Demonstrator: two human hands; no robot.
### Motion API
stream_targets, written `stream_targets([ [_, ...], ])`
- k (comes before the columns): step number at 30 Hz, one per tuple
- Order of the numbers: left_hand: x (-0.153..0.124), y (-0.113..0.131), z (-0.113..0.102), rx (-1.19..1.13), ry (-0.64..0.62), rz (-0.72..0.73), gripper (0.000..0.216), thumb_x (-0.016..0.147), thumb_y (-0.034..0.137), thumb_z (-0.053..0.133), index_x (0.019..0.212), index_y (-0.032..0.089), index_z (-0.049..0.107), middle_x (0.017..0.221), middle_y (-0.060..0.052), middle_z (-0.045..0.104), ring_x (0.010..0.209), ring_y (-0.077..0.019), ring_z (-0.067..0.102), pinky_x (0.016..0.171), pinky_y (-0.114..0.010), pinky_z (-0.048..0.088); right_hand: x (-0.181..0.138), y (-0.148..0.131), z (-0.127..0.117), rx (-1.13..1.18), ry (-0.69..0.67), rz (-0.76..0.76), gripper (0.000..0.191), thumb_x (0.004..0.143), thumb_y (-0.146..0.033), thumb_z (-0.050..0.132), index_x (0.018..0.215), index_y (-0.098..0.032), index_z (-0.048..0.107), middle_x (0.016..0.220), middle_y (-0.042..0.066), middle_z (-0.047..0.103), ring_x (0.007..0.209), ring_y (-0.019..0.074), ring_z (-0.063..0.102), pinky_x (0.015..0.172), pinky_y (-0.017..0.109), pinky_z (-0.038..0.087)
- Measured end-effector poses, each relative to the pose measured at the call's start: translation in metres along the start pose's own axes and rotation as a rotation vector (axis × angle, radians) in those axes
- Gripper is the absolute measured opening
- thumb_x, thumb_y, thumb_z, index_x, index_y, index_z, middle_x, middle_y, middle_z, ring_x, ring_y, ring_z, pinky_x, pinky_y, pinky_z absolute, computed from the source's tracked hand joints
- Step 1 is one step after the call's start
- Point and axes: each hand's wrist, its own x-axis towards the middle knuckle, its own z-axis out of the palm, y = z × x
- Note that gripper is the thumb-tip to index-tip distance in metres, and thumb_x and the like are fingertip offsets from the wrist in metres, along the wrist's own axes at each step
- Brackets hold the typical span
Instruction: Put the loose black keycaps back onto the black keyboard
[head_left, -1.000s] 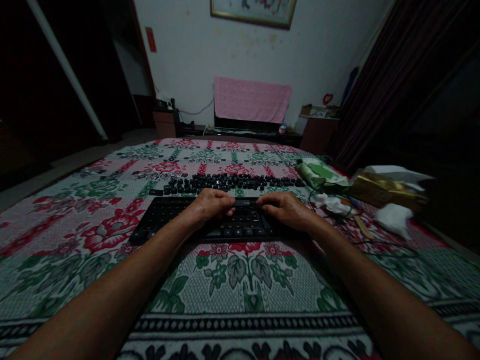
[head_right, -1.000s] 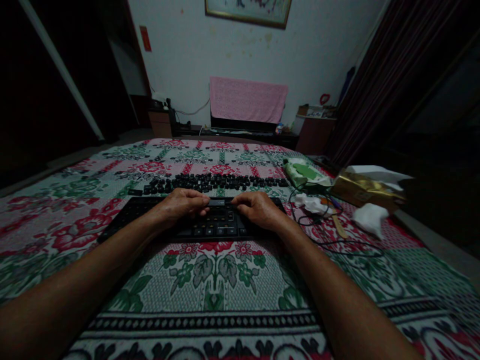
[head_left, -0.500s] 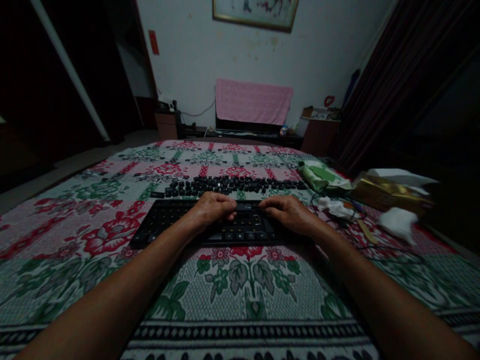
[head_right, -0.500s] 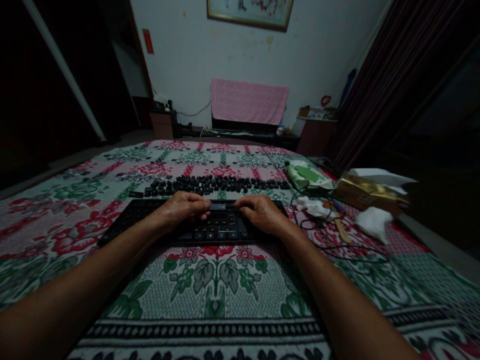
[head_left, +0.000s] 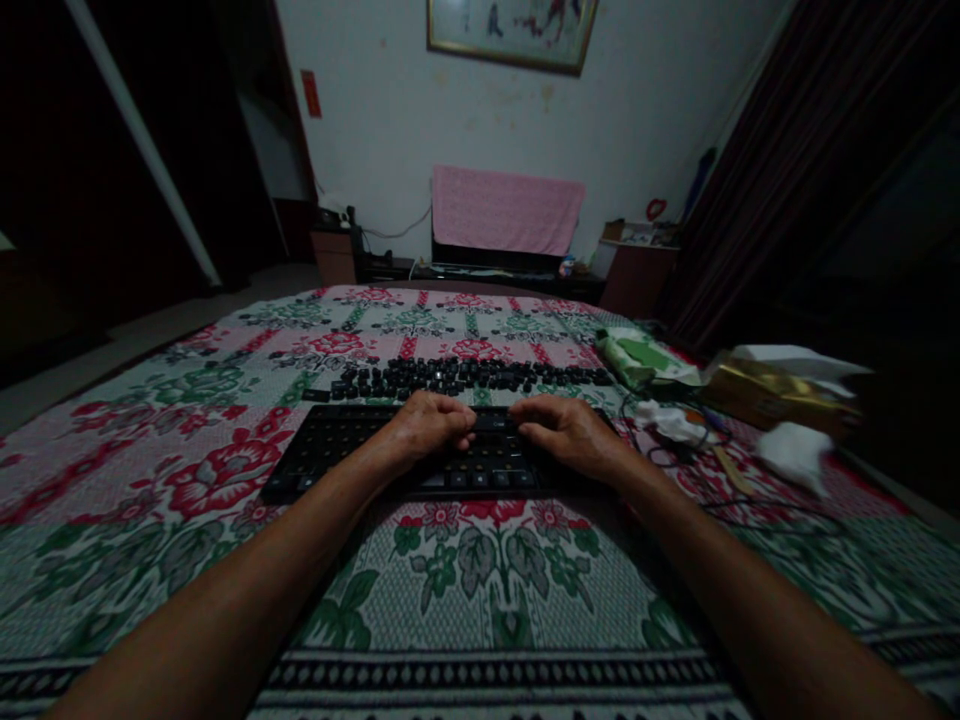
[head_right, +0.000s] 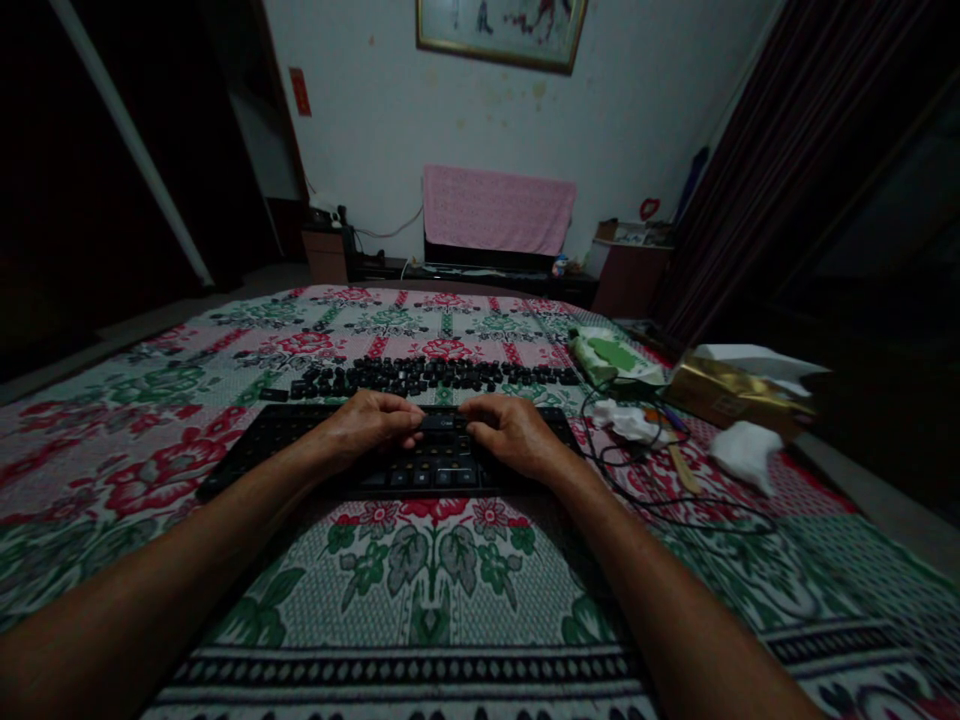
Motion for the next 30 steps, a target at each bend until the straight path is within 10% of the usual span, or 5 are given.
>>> stream_targets([
  [30, -0.001, -0.001, 0.008, -0.011, -0.008, 0.02, 0.016, 0.062, 0.024, 0.053, 0.064, 0.01, 0.06, 0.055, -0.001, 0.056, 0.042, -0.0052, 0.045, 0.043, -0.017, 0.034, -0.001, -0.007, 0.011, -0.179, -0.025, -0.059, 0.019, 0.069, -0.023, 0.051, 0.086, -0.021, 0.06, 0.081, 0.002, 0.061, 0.073, 0.013, 0.054, 0.066, 0.024, 0.039],
])
